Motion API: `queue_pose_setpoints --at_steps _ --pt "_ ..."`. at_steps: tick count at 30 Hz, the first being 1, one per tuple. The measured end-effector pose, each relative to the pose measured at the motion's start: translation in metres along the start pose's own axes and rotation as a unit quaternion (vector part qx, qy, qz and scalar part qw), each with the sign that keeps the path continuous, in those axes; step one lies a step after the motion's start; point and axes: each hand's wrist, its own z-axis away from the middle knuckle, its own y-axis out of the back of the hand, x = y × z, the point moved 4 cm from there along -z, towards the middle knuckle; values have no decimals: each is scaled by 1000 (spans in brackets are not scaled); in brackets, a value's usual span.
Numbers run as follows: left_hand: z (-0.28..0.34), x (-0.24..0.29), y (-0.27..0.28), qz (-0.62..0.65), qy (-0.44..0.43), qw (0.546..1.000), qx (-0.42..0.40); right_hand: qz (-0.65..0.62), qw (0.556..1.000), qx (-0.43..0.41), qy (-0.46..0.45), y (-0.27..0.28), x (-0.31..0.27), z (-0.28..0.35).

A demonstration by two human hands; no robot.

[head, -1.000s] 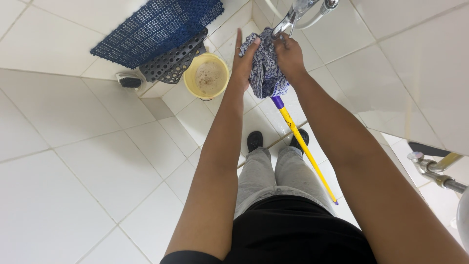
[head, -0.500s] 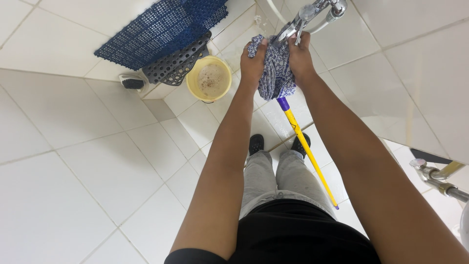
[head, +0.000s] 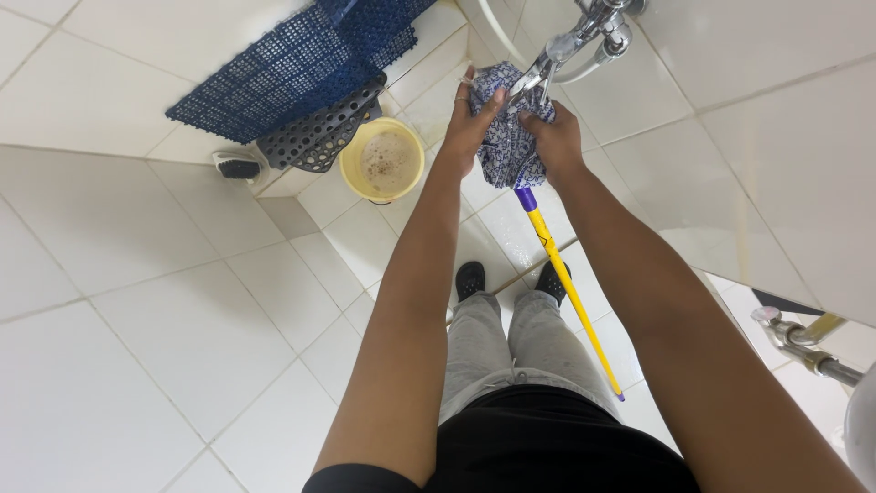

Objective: The recorder rinses a mop in the bathroom sink and then mops the tiled floor of the bathroom.

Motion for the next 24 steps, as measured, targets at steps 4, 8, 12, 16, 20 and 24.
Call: queue_pose_setpoints --at_steps 4,8,12,16,20,24 --pt "12 -1 2 11 -75 990 -114 -177 982 12 -70 -5 2 5" --pt "17 -1 3 23 -101 994 -39 -229 970 -3 -87 -11 3 0" --pt "1 -23 4 -2 -168 984 65 -183 981 3 -61 -14 -8 0" --pt "13 -15 8 -124 -107 964 210 -113 992 -54 -25 -20 -18 5" --pt "19 -10 11 -150 -87 964 200 39 999 -11 31 -20 -20 6" --pt "14 -9 17 -39 -97 988 112 214 975 22 49 -23 -23 -3"
